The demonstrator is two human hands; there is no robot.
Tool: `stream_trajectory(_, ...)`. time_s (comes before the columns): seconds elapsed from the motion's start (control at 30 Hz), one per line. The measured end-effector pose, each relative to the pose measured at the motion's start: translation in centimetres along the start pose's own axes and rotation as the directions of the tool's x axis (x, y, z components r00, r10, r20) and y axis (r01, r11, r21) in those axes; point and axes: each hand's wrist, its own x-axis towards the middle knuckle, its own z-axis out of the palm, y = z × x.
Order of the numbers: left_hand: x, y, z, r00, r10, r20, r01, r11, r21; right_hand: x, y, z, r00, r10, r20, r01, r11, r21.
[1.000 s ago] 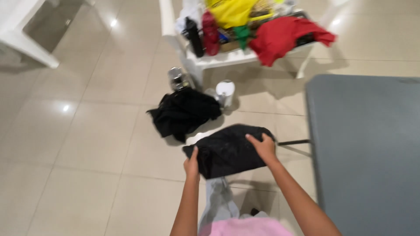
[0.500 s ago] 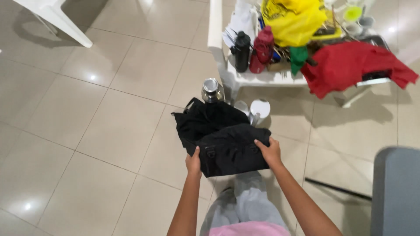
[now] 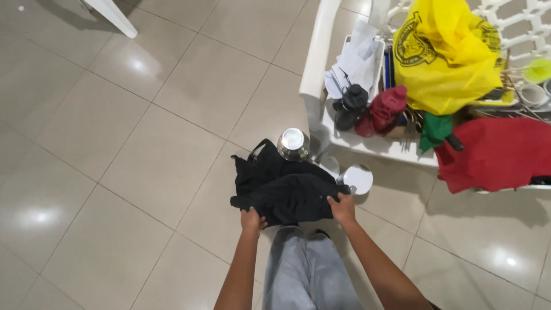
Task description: The person handles a black backpack and a black jacket on a gray table, moving them aside. They then pick up a green cloth and wipe the surface of the table thoroughly.
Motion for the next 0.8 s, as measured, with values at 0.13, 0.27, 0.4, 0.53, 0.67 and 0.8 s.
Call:
stream_trajectory(0.13,12.5,-2.6,1.5,0.994,0.101,0.042,-0.1,0.995,-0.013,4.5,0.7,3.3,0.968,0.133,0.215,-0.135,0.991,-0.006)
stream_trajectory(0.27,20.1,-4.1,3.0,1.0,-0.004,0.022,0.006,0.997,-0.077,7.1,0.4,6.4,0.777,0.451,0.44,-0.481,0.875,-0.048)
stream_trajectory(0.4,27.8,-6.8,4.9,0.989,0.096,-0.11,-0.104,0.992,-0.069,8.6,12.0,20.1,0.863,0.404,0.303,-0.387,0.915,-0.118)
stream_trajectory(0.53,29.4,-6.7,5.9,0.982,0.158,-0.102,-0.17,0.978,-0.124,8.7,10.3,24.5,0.842,0.441,0.31,-0.457,0.889,-0.023)
stream_trajectory(0.67,31.7,-7.8,6.2,0.949,0.303,-0.088,-0.293,0.949,0.115,9.7,5.1,23.3,0.795,0.446,0.411,-0.555,0.808,0.197)
stream_trajectory(0.8,24.6,-4.2,9.9,0.935,0.355,-0.002,-0.324,0.857,0.401,10.6,-1.1,18.2,0.809,0.365,0.461,-0.544,0.763,0.35)
